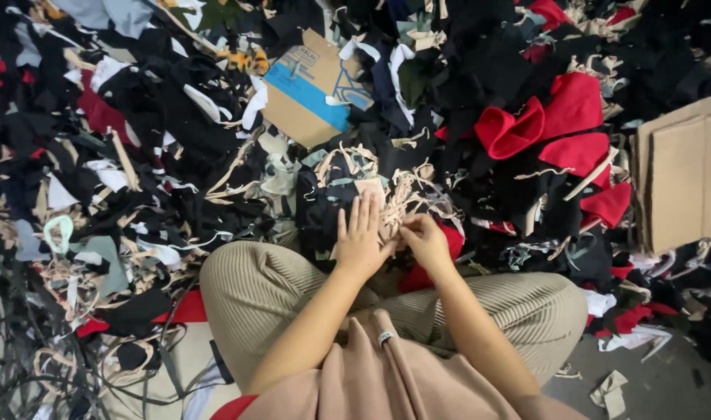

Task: Sorting and packing fabric scraps from a large pile onto cardboard templates

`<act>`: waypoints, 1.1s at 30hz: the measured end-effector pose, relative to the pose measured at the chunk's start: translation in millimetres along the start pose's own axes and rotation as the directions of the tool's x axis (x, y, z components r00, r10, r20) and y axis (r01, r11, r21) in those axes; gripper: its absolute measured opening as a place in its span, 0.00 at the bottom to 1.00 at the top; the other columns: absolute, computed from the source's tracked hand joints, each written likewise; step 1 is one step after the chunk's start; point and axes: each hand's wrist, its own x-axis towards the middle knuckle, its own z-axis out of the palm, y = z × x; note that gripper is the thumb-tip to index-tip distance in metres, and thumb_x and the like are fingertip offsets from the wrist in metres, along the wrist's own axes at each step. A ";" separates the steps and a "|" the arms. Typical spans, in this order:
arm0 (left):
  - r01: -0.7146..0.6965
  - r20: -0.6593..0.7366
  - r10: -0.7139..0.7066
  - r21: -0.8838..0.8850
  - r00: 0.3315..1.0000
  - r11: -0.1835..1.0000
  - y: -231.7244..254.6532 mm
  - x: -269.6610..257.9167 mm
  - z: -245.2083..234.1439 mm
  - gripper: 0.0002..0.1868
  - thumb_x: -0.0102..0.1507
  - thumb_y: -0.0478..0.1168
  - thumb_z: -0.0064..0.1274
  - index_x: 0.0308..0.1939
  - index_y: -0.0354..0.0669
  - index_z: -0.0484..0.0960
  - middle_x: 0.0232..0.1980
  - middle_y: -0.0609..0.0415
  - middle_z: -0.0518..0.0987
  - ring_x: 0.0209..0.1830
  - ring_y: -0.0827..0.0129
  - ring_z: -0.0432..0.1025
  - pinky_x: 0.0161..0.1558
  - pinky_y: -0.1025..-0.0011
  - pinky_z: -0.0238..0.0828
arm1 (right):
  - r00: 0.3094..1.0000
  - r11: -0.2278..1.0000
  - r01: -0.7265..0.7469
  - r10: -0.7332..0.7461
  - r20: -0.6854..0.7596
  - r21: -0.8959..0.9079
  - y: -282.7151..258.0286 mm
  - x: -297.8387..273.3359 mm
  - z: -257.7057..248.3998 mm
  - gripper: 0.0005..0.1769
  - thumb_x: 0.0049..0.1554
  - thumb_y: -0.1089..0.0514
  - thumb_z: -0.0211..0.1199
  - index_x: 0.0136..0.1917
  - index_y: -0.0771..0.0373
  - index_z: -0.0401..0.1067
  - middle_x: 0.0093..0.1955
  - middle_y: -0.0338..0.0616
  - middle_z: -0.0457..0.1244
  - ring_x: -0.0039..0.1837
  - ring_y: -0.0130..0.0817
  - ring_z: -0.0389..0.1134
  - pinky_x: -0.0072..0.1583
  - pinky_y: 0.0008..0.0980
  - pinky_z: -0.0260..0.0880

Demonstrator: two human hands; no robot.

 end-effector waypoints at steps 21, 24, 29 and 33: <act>0.028 0.219 -0.022 -0.026 0.976 0.999 -4.2 4.5 5.7 0.59 0.55 0.64 0.56 0.81 0.44 0.44 0.85 0.46 0.38 0.84 0.52 0.34 0.76 0.38 0.25 | 0.942 0.958 0.278 -0.286 -0.178 -0.066 3.7 43.0 -12.5 0.13 0.65 0.52 0.59 0.59 0.53 0.79 0.54 0.53 0.68 0.59 0.50 0.70 0.62 0.46 0.69; 0.026 0.234 -0.016 -0.040 0.972 0.999 -5.6 4.4 0.9 0.58 0.56 0.62 0.55 0.81 0.45 0.42 0.85 0.48 0.37 0.84 0.53 0.32 0.76 0.39 0.25 | 0.850 0.856 0.495 -0.513 -0.124 -0.146 -24.7 39.7 1.8 0.18 0.64 0.60 0.56 0.65 0.67 0.74 0.57 0.66 0.65 0.63 0.65 0.65 0.66 0.54 0.65; 0.035 0.292 -0.024 -0.035 0.956 0.999 -3.5 6.6 -5.6 0.58 0.55 0.60 0.54 0.82 0.46 0.40 0.85 0.48 0.34 0.84 0.54 0.30 0.77 0.39 0.23 | 0.700 0.650 0.642 -0.713 -0.035 -0.407 -37.5 35.4 36.2 0.18 0.59 0.64 0.61 0.63 0.63 0.76 0.59 0.57 0.65 0.62 0.58 0.67 0.63 0.50 0.69; 0.021 0.193 0.000 -0.106 0.981 0.994 -6.0 4.0 -2.1 0.57 0.54 0.58 0.54 0.81 0.46 0.45 0.85 0.47 0.39 0.84 0.51 0.36 0.76 0.38 0.29 | 0.717 0.516 0.486 -0.697 -0.016 -0.706 -43.6 34.5 31.2 0.14 0.61 0.42 0.60 0.59 0.32 0.77 0.58 0.22 0.64 0.58 0.31 0.67 0.55 0.38 0.70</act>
